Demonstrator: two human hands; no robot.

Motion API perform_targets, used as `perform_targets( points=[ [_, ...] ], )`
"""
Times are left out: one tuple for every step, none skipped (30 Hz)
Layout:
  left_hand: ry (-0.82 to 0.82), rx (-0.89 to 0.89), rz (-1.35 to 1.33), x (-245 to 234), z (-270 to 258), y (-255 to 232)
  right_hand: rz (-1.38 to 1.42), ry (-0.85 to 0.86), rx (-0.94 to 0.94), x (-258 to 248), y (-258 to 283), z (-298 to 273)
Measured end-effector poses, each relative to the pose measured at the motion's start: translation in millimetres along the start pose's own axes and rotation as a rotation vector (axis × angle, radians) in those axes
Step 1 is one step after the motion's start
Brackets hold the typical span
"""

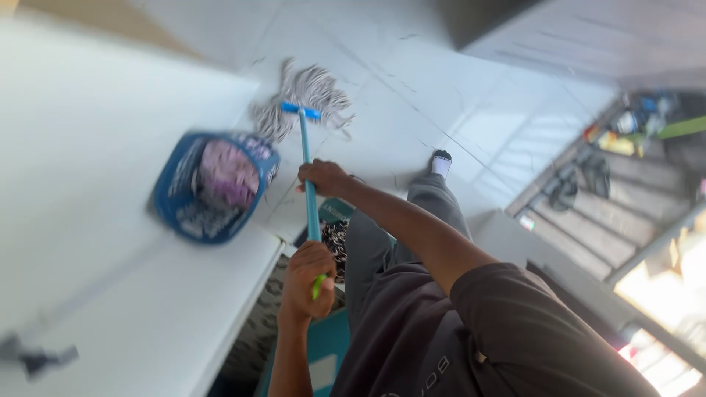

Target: The person mops the tiled floor using a mop, pushing and pulling it across the surface while walking through an entryway and into a kitchen area.

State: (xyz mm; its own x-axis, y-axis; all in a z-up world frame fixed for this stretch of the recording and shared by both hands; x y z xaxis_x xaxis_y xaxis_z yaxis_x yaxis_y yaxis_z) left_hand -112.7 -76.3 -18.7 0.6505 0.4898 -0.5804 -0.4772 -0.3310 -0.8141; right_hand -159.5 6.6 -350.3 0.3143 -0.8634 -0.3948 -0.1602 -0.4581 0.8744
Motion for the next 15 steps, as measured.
perform_targets(
  points=[
    [0.017, 0.033, -0.013, 0, 10, -4, 0.032, -0.034, 0.023, -12, -1, -12],
    [0.026, 0.057, -0.026, 3, 20, -9, 0.061, -0.057, 0.042, -24, -4, -24],
    [0.082, 0.088, -0.046, 8, 31, -14, 0.077, -0.101, 0.045, -38, -9, -36],
    [0.134, 0.115, -0.067, 13, 42, -19, 0.09, -0.141, 0.047, -52, -16, -52],
    [0.186, 0.143, -0.088, 21, 53, -26, 0.103, -0.18, 0.049, -66, -22, -68],
    [0.229, 0.181, -0.092, 33, 64, -35, 0.093, -0.241, 0.049, -80, -30, -85],
    [0.272, 0.219, -0.097, 47, 75, -45, 0.082, -0.301, 0.05, -93, -39, -103],
    [0.311, 0.254, -0.103, 63, 84, -55, 0.068, -0.356, 0.051, -106, -49, -123],
    [0.34, 0.291, -0.117, 79, 93, -65, 0.054, -0.382, 0.08, -117, -60, -141],
    [0.365, 0.324, -0.13, 98, 100, -77, 0.041, -0.403, 0.107, -128, -74, -162],
    [0.391, 0.358, -0.143, 118, 107, -88, 0.028, -0.425, 0.135, -139, -89, -182],
    [0.408, 0.383, -0.161, 136, 113, -99, 0.021, -0.465, 0.138, -149, -103, -203],
    [0.425, 0.408, -0.18, 154, 118, -108, 0.012, -0.505, 0.141, -160, -119, -224],
    [0.438, 0.432, -0.196, 173, 122, -117, 0.001, -0.542, 0.141, -171, -136, -245],
    [0.453, 0.451, -0.214, 193, 126, -125, -0.014, -0.573, 0.159, -180, -155, -267]
  ],
)
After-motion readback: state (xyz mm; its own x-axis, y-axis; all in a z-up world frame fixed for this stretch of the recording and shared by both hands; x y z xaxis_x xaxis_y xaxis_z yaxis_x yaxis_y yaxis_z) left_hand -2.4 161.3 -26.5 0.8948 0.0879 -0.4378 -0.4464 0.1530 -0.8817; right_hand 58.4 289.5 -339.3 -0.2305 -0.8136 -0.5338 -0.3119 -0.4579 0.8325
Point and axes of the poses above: each hand's wrist, its own z-axis towards the middle knuckle, its own x-axis out of the palm, y = z × x, the point moved 4 cm from there along z, towards the middle knuckle, and after that the axes turned 15 degrees about z, right-handed, at the moved point
